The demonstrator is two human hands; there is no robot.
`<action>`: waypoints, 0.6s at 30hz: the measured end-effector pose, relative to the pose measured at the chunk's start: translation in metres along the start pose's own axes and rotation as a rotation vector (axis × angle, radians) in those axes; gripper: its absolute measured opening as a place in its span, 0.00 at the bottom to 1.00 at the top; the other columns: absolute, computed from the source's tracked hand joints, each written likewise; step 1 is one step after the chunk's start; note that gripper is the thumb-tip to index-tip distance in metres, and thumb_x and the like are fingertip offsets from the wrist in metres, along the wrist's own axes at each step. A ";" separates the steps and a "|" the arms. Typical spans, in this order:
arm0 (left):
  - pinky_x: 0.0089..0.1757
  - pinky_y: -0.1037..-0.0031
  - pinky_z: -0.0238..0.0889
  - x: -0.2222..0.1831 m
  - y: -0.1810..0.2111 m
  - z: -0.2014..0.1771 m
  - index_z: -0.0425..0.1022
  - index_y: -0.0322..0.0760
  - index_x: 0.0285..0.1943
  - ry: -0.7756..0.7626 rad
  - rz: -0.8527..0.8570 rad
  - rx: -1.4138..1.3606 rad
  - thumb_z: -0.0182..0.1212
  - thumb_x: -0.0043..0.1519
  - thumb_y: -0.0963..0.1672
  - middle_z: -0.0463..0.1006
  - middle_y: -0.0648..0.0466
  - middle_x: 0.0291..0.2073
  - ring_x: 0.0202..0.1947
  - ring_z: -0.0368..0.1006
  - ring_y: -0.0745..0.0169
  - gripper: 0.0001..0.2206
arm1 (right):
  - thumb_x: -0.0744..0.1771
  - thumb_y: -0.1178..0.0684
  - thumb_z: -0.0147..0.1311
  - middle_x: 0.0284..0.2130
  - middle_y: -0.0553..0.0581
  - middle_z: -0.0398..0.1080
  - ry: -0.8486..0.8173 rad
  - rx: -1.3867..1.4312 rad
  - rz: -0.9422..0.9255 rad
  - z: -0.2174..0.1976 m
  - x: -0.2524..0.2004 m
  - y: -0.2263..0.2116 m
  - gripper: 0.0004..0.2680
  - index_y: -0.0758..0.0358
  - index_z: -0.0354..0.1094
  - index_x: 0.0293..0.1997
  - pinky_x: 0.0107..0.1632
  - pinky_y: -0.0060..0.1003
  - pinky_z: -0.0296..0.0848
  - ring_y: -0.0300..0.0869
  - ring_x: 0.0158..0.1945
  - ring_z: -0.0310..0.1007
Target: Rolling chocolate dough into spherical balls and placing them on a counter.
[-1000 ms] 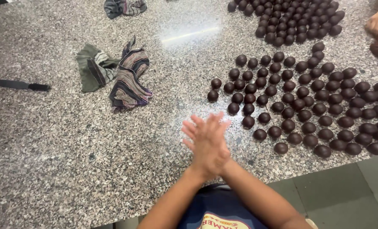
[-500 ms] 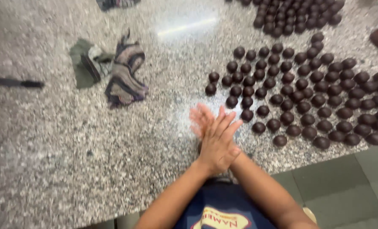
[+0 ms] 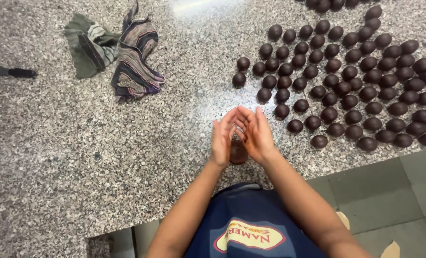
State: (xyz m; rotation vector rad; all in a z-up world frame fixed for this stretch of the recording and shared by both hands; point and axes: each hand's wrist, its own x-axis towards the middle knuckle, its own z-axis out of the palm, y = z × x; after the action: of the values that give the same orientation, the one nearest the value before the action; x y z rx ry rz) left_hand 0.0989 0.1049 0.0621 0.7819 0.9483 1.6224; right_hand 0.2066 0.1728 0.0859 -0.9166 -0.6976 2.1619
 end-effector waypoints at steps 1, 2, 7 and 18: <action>0.71 0.58 0.36 0.000 -0.002 -0.007 0.53 0.30 0.78 0.003 -0.002 -0.002 0.21 0.70 0.61 0.57 0.40 0.76 0.78 0.47 0.45 0.39 | 0.70 0.28 0.26 0.65 0.58 0.63 0.002 -0.001 0.003 0.000 0.000 -0.003 0.30 0.63 0.56 0.71 0.70 0.45 0.53 0.47 0.69 0.58; 0.70 0.58 0.40 0.001 -0.004 -0.014 0.57 0.29 0.76 0.040 -0.051 -0.082 0.20 0.69 0.61 0.60 0.40 0.74 0.76 0.52 0.46 0.40 | 0.70 0.30 0.27 0.64 0.59 0.64 -0.008 -0.054 -0.030 0.000 0.001 -0.007 0.28 0.64 0.57 0.69 0.70 0.46 0.54 0.47 0.69 0.58; 0.66 0.56 0.51 -0.001 -0.013 -0.043 0.64 0.29 0.70 0.173 -0.174 -0.257 0.19 0.68 0.62 0.69 0.40 0.67 0.68 0.62 0.46 0.41 | 0.72 0.33 0.30 0.66 0.63 0.64 -0.109 -0.202 -0.236 0.033 -0.031 -0.043 0.26 0.67 0.59 0.67 0.73 0.49 0.53 0.50 0.72 0.58; 0.61 0.57 0.60 -0.025 -0.037 -0.122 0.70 0.30 0.59 0.630 -0.169 -0.417 0.27 0.68 0.63 0.76 0.41 0.57 0.57 0.71 0.47 0.38 | 0.69 0.39 0.34 0.67 0.64 0.60 -0.148 -1.842 -0.497 -0.022 0.053 0.081 0.24 0.61 0.56 0.71 0.72 0.55 0.45 0.55 0.74 0.54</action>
State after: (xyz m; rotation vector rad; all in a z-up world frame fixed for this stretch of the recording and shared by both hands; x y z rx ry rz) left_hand 0.0168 0.0614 -0.0289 -0.1103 1.0154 1.8623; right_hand 0.1655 0.1660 -0.0040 -1.0788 -2.7071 0.6529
